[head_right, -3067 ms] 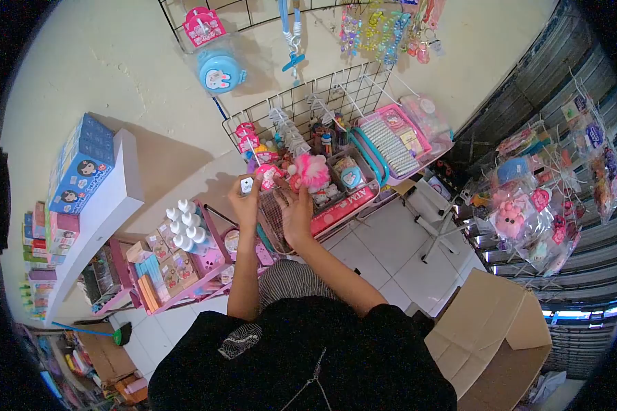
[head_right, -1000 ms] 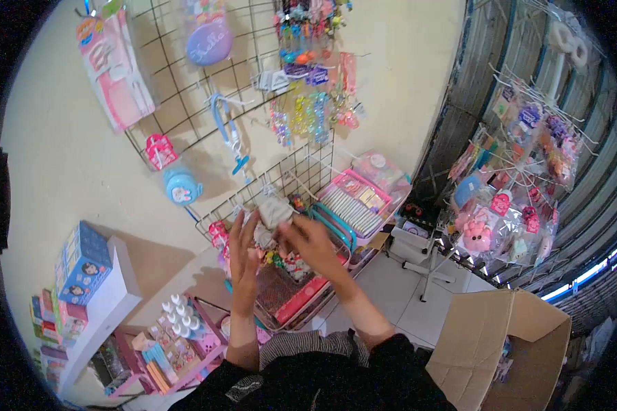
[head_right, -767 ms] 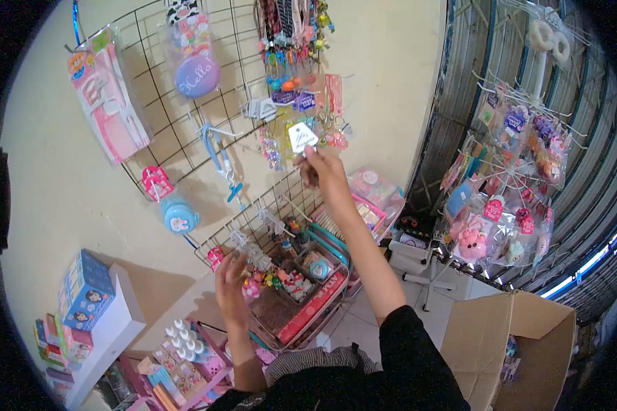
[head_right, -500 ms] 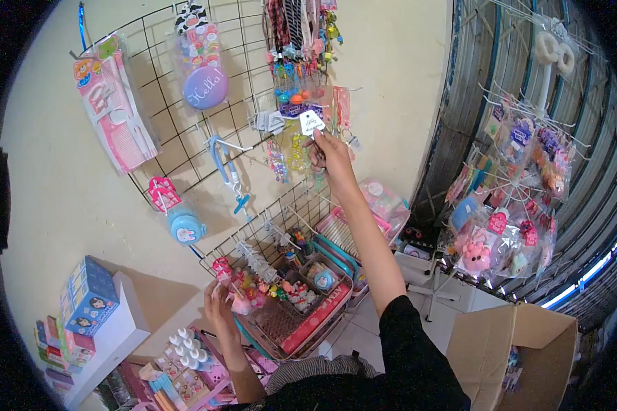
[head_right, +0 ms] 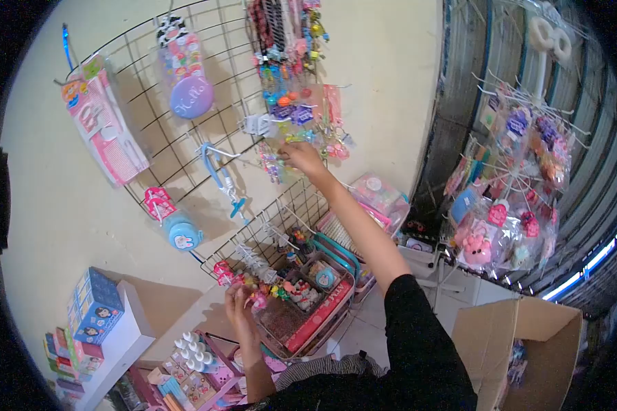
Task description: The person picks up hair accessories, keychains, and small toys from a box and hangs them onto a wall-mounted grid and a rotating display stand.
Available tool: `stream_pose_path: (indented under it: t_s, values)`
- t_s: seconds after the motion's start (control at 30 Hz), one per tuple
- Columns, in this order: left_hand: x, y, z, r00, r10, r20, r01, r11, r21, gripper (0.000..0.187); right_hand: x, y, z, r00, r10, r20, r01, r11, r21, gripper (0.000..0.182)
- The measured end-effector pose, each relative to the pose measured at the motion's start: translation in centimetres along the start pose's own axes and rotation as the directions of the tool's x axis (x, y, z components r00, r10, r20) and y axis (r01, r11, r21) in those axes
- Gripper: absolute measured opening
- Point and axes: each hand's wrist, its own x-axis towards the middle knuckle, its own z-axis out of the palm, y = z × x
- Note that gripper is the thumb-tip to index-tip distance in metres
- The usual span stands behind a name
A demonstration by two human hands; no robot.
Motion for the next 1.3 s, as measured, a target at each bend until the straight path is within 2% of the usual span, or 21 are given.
stream_pose_path:
  t_s: [0.03, 0.07, 0.2, 0.27, 0.3, 0.37, 0.43, 0.47, 0.53, 0.57, 0.63, 0.7, 0.77, 0.83, 0.9, 0.97, 1.1, 1.17, 1.2, 1.23, 1.3]
  values:
    - [-0.4, -0.1, 0.8, 1.000, -0.010, 0.013, 0.010, 1.000, 0.009, 0.022, 0.0, 0.3, -0.6, 0.994, -0.073, -0.083, 0.062, 0.989, -0.133, 0.035]
    - [-0.9, 0.0, 1.9, 0.998, -0.031, 0.059, 0.029, 0.999, 0.024, 0.021, 0.0, 0.5, -2.2, 1.000, -0.013, -0.002, 0.012, 0.931, -0.365, 0.043]
    - [-2.1, -0.4, 5.9, 0.979, -0.039, 0.200, 0.026, 0.997, 0.067, 0.021, -5.6, -3.8, -7.3, 0.999, 0.027, -0.034, -0.040, 0.878, -0.477, 0.045]
    - [-2.9, -1.0, 9.1, 0.948, -0.012, 0.318, -0.010, 0.998, 0.067, 0.021, -9.9, -7.2, -10.6, 0.989, 0.123, 0.076, -0.039, 0.733, -0.679, 0.045]
    - [-3.7, -1.3, 10.9, 0.935, -0.036, 0.352, 0.010, 0.997, 0.075, 0.021, -12.7, -9.3, -11.8, 0.991, 0.128, 0.033, -0.073, 0.734, -0.675, 0.045]
    - [-5.9, -1.7, 15.3, 0.824, 0.048, 0.565, 0.000, 0.996, -0.085, 0.019, -19.4, -13.5, -14.2, 0.986, 0.149, 0.072, -0.024, 0.560, -0.828, 0.045]
    - [-9.1, -2.6, 19.6, 0.701, 0.000, 0.714, 0.141, 0.980, -0.138, 0.017, -27.0, -15.9, -17.2, 0.990, 0.132, 0.038, -0.040, 0.539, -0.841, 0.042]
    - [-10.7, -3.0, 21.7, 0.624, 0.084, 0.777, 0.134, 0.968, -0.212, 0.018, -31.0, -18.5, -17.5, 0.966, 0.253, -0.046, -0.186, 0.567, -0.802, 0.040]
    - [-14.1, -2.9, 26.2, 0.472, 0.185, 0.862, 0.179, 0.937, -0.299, 0.019, -39.0, -21.4, -19.1, 0.982, 0.165, -0.095, -0.180, 0.645, -0.743, 0.039]
    - [-15.5, -1.9, 28.5, 0.415, 0.198, 0.888, 0.212, 0.928, -0.306, 0.020, -43.0, -22.9, -19.0, 0.963, 0.107, -0.248, -0.259, 0.624, -0.737, 0.037]
    - [-19.0, 0.7, 33.1, 0.224, 0.288, 0.931, 0.057, 0.950, -0.308, 0.021, -50.8, -24.8, -18.9, 0.909, -0.090, -0.407, -0.217, 0.733, -0.645, 0.035]
    - [-24.3, 5.2, 36.3, 0.046, 0.272, 0.961, 0.102, 0.956, -0.276, 0.020, -57.4, -26.9, -18.8, 0.856, -0.150, -0.495, -0.309, 0.618, -0.722, 0.034]
    - [-29.8, 5.4, 39.4, -0.272, 0.370, 0.888, 0.056, 0.927, -0.370, 0.019, -63.5, -26.2, -19.0, 0.726, -0.146, -0.672, -0.455, 0.630, -0.629, 0.036]
    - [-35.9, 5.5, 40.2, -0.518, 0.292, 0.804, 0.033, 0.946, -0.323, 0.017, -68.0, -24.3, -18.8, 0.519, -0.077, -0.851, -0.665, 0.590, -0.459, 0.040]
    - [-42.7, 1.1, 42.3, -0.777, 0.163, 0.608, -0.020, 0.959, -0.282, 0.021, -71.8, -20.7, -19.7, 0.333, 0.039, -0.942, -0.745, 0.623, -0.238, 0.038]
    - [-49.4, -5.4, 42.9, -0.891, 0.049, 0.452, -0.141, 0.915, -0.378, 0.025, -74.9, -16.1, -21.1, 0.240, 0.157, -0.958, -0.737, 0.672, -0.075, 0.040]
    - [-56.5, -18.4, 38.8, -0.915, -0.374, 0.152, -0.395, 0.755, -0.523, 0.017, -79.9, -2.9, -24.1, 0.109, 0.234, -0.966, -0.947, 0.321, -0.029, 0.030]
    - [-56.8, -23.4, 35.2, -0.864, -0.500, 0.060, -0.482, 0.784, -0.391, 0.019, -81.7, 4.9, -24.2, 0.098, 0.273, -0.957, -0.972, 0.231, -0.034, 0.024]
    - [-56.7, -23.2, 33.8, -0.763, -0.646, -0.016, -0.614, 0.734, -0.291, 0.020, -80.8, 5.5, -22.9, 0.029, 0.325, -0.945, -0.991, 0.130, 0.014, 0.024]
    - [-56.6, -24.4, 32.6, -0.784, -0.616, -0.078, -0.576, 0.769, -0.275, 0.027, -82.1, 10.6, -23.5, -0.055, 0.342, -0.938, -0.997, 0.036, 0.071, 0.028]
    - [-56.5, -26.4, 31.1, -0.833, -0.542, -0.110, -0.519, 0.835, -0.182, 0.044, -79.7, 8.6, -20.5, -0.257, 0.248, -0.934, -0.965, -0.008, 0.264, 0.034]
